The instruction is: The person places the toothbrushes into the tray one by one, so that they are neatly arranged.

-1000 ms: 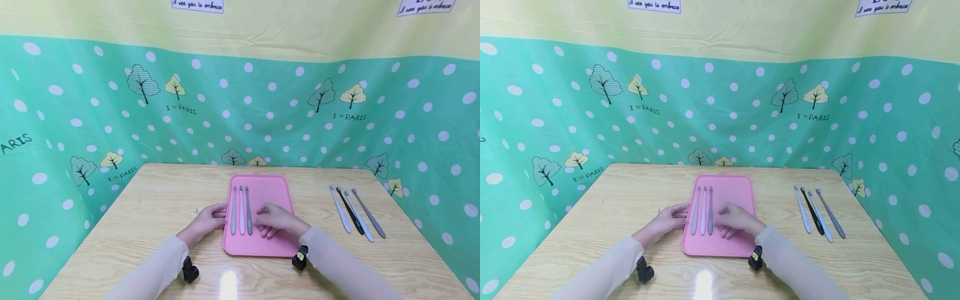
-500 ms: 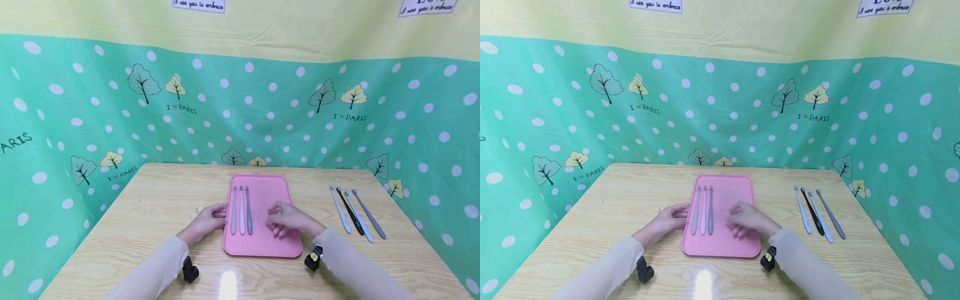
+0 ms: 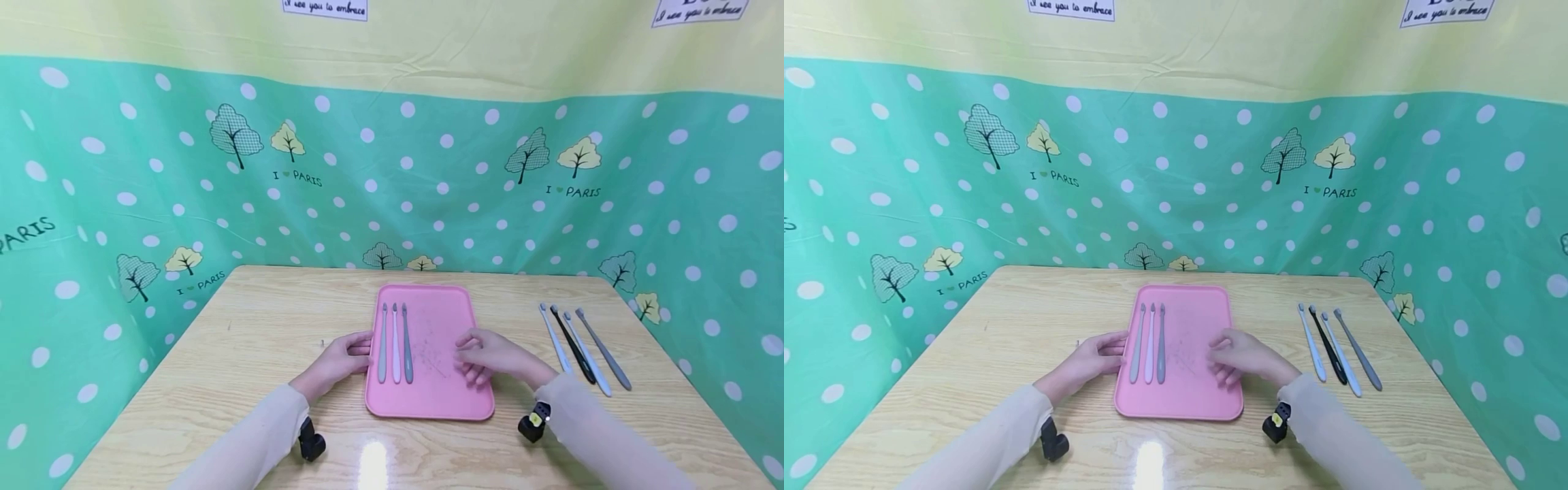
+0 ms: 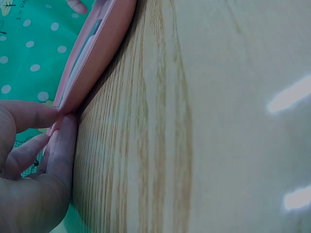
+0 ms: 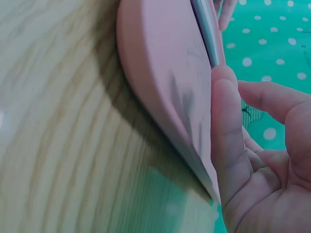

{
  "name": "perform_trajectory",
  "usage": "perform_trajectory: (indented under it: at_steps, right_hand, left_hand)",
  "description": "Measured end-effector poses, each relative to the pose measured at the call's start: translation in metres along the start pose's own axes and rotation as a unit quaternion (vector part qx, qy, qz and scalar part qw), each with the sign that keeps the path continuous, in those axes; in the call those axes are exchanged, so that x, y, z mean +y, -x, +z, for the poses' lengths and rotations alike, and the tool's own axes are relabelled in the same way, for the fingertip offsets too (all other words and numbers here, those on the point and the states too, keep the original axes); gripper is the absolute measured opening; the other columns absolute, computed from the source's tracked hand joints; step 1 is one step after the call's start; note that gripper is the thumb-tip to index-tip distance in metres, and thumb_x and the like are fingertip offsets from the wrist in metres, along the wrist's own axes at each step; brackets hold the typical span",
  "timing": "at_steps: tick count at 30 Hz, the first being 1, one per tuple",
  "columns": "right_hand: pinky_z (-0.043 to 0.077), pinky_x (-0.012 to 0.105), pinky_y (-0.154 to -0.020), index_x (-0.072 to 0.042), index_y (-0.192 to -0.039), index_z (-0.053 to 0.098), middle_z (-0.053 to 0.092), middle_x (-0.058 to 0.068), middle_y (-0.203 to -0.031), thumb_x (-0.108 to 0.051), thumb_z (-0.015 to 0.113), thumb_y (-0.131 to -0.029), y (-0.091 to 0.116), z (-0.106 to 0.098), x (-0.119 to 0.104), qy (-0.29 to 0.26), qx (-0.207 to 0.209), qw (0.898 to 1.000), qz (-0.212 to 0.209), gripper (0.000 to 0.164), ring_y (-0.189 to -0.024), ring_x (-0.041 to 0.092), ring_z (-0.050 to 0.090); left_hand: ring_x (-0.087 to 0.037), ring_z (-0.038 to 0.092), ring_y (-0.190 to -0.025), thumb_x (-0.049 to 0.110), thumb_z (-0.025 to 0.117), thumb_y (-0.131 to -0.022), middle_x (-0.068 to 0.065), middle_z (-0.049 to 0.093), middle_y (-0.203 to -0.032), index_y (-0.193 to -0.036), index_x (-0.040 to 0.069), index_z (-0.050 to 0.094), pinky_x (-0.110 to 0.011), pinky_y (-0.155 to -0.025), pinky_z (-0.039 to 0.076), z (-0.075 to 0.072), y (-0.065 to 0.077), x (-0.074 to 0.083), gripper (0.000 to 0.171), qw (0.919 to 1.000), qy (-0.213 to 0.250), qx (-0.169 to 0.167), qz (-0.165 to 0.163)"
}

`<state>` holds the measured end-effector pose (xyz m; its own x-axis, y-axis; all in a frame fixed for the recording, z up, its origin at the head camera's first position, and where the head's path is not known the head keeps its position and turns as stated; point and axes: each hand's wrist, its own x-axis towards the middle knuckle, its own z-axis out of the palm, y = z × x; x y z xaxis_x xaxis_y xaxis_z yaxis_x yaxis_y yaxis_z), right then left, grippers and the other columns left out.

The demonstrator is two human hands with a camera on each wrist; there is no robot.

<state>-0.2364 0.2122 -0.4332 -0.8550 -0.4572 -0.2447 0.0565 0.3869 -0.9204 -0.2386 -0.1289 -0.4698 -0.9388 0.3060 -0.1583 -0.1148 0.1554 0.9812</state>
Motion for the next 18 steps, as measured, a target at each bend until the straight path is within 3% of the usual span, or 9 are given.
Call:
perform_trajectory:
  at_steps: [12,18]
  right_hand:
    - [0.061,0.027,-0.058,0.011,-0.129,0.048,0.068,0.016,-0.086,-0.016,0.062,-0.099,0.02,-0.026,0.008,0.009,0.041,0.999,0.017,0.043,-0.069,0.019,0.067]
    - [0.062,0.032,-0.06,0.009,-0.126,0.05,0.066,0.015,-0.086,-0.02,0.063,-0.099,0.031,-0.042,0.016,0.031,0.059,0.998,0.022,0.042,-0.072,0.021,0.067]
  left_hand:
    - [-0.033,0.055,-0.123,0.0,0.066,-0.094,-0.019,0.055,-0.135,-0.15,-0.003,0.041,-0.032,-0.093,0.058,0.002,0.002,0.001,0.061,0.9999,-0.013,0.003,0.001]
    - [-0.033,0.055,-0.123,0.001,0.067,-0.093,-0.018,0.055,-0.135,-0.149,-0.002,0.041,-0.032,-0.093,0.058,0.001,0.002,0.0,0.062,0.9999,-0.012,0.004,0.002]
